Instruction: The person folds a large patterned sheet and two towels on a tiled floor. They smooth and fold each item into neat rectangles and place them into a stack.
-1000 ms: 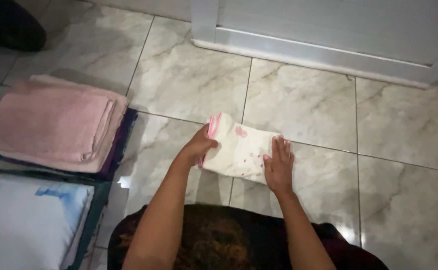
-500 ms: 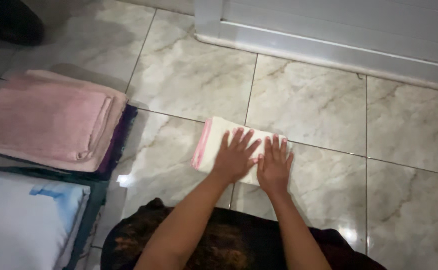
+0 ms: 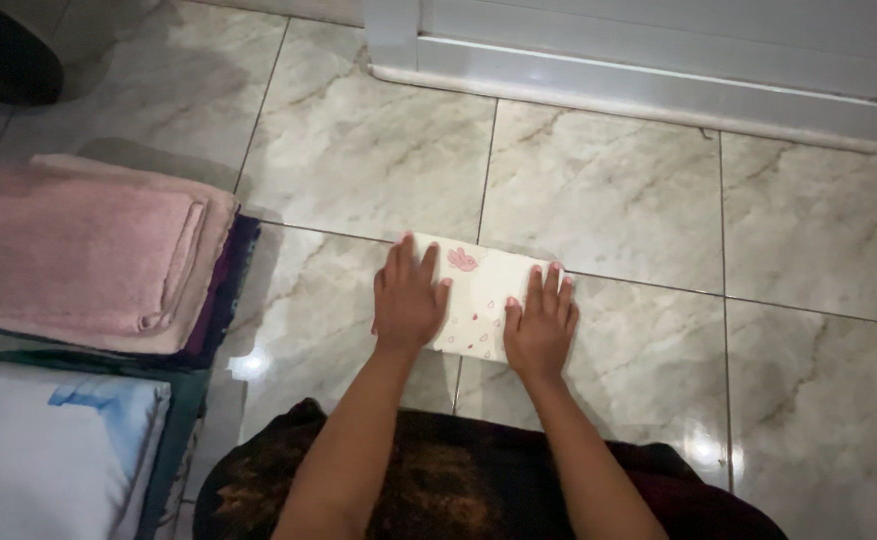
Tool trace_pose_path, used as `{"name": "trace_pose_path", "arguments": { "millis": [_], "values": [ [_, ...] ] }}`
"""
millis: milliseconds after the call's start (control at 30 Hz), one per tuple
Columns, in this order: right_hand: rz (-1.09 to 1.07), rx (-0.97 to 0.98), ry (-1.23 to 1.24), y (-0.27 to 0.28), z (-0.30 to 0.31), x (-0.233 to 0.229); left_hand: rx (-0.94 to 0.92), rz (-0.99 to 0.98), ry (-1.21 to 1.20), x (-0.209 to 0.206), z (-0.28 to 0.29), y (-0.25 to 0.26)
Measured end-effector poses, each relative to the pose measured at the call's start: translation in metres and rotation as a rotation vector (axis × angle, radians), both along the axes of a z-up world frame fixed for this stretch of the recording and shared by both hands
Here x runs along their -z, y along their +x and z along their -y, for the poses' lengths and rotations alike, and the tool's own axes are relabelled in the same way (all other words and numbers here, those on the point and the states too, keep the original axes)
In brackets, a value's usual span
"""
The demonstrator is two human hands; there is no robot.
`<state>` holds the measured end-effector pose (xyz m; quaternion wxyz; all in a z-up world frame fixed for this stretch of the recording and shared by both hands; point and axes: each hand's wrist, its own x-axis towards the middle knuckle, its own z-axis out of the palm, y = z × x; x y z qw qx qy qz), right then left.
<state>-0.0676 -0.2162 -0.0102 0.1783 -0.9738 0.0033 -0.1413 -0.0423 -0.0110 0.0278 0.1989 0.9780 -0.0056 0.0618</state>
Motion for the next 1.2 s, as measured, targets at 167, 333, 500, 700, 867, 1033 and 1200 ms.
{"name": "trace_pose_path", "arguments": {
  "millis": [167, 333, 500, 700, 867, 1033, 1200],
  "values": [
    [-0.007, 0.013, 0.037, 0.001, 0.0, 0.004, -0.173, -0.026, 0.033, 0.003, 0.008, 0.003],
    [-0.228, 0.258, 0.499, 0.005, 0.019, 0.018, -0.411, -0.279, 0.009, 0.016, 0.01, 0.009],
    [-0.433, 0.283, 0.543, 0.029, 0.041, 0.01, -0.215, -0.137, 0.008, 0.004, 0.01, 0.041],
    [-0.506, 0.614, 0.758, -0.007, 0.173, -0.039, 0.187, 0.066, 0.088, -0.04, 0.15, 0.079],
    [-0.092, 0.938, 0.981, -0.08, 0.288, -0.083, 0.521, 0.152, -0.012, -0.082, 0.33, 0.073],
    [0.182, 1.219, 1.155, -0.135, 0.358, -0.076, 0.786, 0.14, -0.044, -0.078, 0.474, 0.045],
    [0.272, 1.285, 1.105, -0.153, 0.389, -0.039, 0.892, 0.182, 0.009, -0.044, 0.537, 0.033]
  ]
}}
